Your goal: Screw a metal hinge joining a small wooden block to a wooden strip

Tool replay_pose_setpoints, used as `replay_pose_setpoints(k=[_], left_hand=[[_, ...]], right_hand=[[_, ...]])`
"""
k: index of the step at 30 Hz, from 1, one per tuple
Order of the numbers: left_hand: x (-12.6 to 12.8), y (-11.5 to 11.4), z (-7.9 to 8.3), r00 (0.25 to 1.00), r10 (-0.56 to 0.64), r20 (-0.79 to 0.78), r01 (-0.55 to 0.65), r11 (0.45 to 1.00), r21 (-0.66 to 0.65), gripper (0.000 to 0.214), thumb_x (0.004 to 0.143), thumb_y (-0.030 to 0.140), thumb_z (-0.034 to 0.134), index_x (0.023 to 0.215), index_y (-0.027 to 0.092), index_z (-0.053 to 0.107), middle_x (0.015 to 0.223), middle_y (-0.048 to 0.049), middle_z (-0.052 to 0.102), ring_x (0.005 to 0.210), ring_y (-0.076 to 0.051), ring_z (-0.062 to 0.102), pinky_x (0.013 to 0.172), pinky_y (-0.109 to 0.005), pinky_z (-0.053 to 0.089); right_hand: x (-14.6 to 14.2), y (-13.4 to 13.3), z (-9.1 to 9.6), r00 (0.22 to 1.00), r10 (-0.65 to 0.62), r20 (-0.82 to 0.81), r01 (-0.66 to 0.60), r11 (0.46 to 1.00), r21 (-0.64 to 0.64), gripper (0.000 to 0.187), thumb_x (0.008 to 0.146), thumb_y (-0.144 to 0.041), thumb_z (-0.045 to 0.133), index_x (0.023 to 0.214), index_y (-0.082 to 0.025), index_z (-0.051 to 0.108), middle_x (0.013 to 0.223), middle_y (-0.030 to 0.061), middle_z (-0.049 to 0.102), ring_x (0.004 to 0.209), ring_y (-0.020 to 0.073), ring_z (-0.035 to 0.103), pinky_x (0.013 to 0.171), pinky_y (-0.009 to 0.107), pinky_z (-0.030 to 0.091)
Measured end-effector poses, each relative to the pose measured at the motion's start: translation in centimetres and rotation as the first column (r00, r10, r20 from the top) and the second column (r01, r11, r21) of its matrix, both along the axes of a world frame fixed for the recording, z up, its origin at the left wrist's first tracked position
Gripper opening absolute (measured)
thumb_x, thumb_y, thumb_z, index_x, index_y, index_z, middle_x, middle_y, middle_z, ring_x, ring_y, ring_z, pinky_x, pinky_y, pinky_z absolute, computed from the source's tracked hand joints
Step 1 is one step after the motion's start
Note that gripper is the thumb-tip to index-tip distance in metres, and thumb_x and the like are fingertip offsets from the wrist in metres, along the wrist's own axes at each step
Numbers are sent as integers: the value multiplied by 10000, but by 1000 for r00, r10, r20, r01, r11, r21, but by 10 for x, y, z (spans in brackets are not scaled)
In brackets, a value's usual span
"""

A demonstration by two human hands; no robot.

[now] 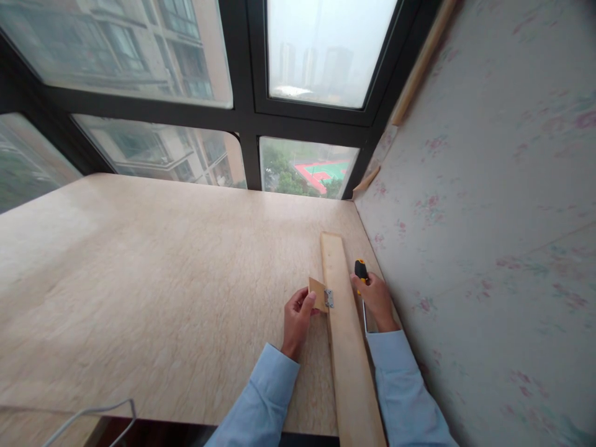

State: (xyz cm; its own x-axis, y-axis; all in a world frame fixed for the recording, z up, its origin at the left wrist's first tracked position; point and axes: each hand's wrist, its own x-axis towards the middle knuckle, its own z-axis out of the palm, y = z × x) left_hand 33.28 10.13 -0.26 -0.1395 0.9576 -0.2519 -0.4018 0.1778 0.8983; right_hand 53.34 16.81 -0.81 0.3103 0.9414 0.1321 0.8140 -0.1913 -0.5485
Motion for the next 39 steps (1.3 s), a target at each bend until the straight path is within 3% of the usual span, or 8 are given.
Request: replay_pose_setpoints(k=[5, 16, 20, 24, 29, 33, 36, 39], left_hand=[[1, -2, -1, 1000, -7, 27, 6, 1000, 28, 430, 717, 494, 696, 957, 138, 702, 971, -113, 723, 876, -249, 681, 672, -299, 557], [2, -9, 3, 992, -99, -72, 110, 980, 165, 480, 766, 507, 653, 1083, 148, 699, 1109, -118, 696, 1040, -258, 633, 917, -337, 485], [2, -13, -5, 959, -66, -274, 142, 953, 267, 395, 803, 434, 659, 1122, 204, 701, 1168, -111, 658, 1108, -255, 583, 986, -381, 441], [5, -18, -13, 861, -56, -505, 293, 867, 404, 336, 828, 353, 659, 1147, 254, 694, 1261, -106, 601, 1226, -260, 483, 1071, -444, 357], [7, -20, -17, 815, -41, -578, 342, 839, 423, 341, 843, 352, 646, 1165, 244, 680, 1326, -122, 546, 1256, -271, 454, 1035, -451, 395], [8, -19, -19, 806, -21, -591, 338, 836, 431, 328, 848, 341, 640, 1159, 247, 680, 1305, -119, 564, 1240, -265, 473, 1047, -450, 389], [8, -19, -20, 753, 6, -658, 388, 803, 452, 355, 843, 331, 645, 1187, 243, 659, 1319, -118, 557, 1247, -266, 462, 1066, -462, 369], [7, -20, -20, 692, 34, -721, 437, 776, 456, 394, 841, 325, 642, 1226, 238, 628, 1339, -123, 539, 1258, -275, 452, 1078, -482, 356]], right_hand=[[3, -1, -1, 996, -2, 89, 6, 998, -55, 334, 796, -508, 547, 784, -189, 646, 665, 67, 667, 594, 205, 598, 513, 272, 327], [25, 1, -10, 997, -60, 48, 62, 997, -45, 431, 741, -375, 644, 1098, -134, 668, 842, 117, 727, 722, 252, 661, 595, 310, 420], [30, -2, -12, 997, -50, 59, 51, 999, -16, 436, 761, -367, 615, 1111, -112, 664, 887, 139, 725, 780, 267, 659, 665, 330, 450], [33, -6, -12, 999, -34, 42, 32, 999, 40, 488, 791, -413, 572, 1130, -70, 646, 904, 163, 709, 809, 274, 647, 737, 355, 467], [32, -9, -8, 996, -20, -91, 30, 993, 117, 492, 815, -464, 530, 1083, -70, 656, 938, 174, 697, 799, 253, 641, 752, 363, 488], [24, -11, 2, 984, 48, -174, 1, 962, 272, 464, 838, -486, 520, 1052, -101, 664, 973, 158, 680, 850, 245, 631, 744, 362, 505], [11, -16, 11, 951, 201, -235, -91, 908, 410, 425, 850, -503, 538, 1041, -145, 666, 1027, 127, 671, 896, 230, 624, 771, 363, 511], [-1, -21, 15, 861, 382, -335, -264, 900, 347, 419, 836, -514, 580, 1041, -162, 677, 1025, 104, 686, 883, 219, 638, 762, 350, 519]])
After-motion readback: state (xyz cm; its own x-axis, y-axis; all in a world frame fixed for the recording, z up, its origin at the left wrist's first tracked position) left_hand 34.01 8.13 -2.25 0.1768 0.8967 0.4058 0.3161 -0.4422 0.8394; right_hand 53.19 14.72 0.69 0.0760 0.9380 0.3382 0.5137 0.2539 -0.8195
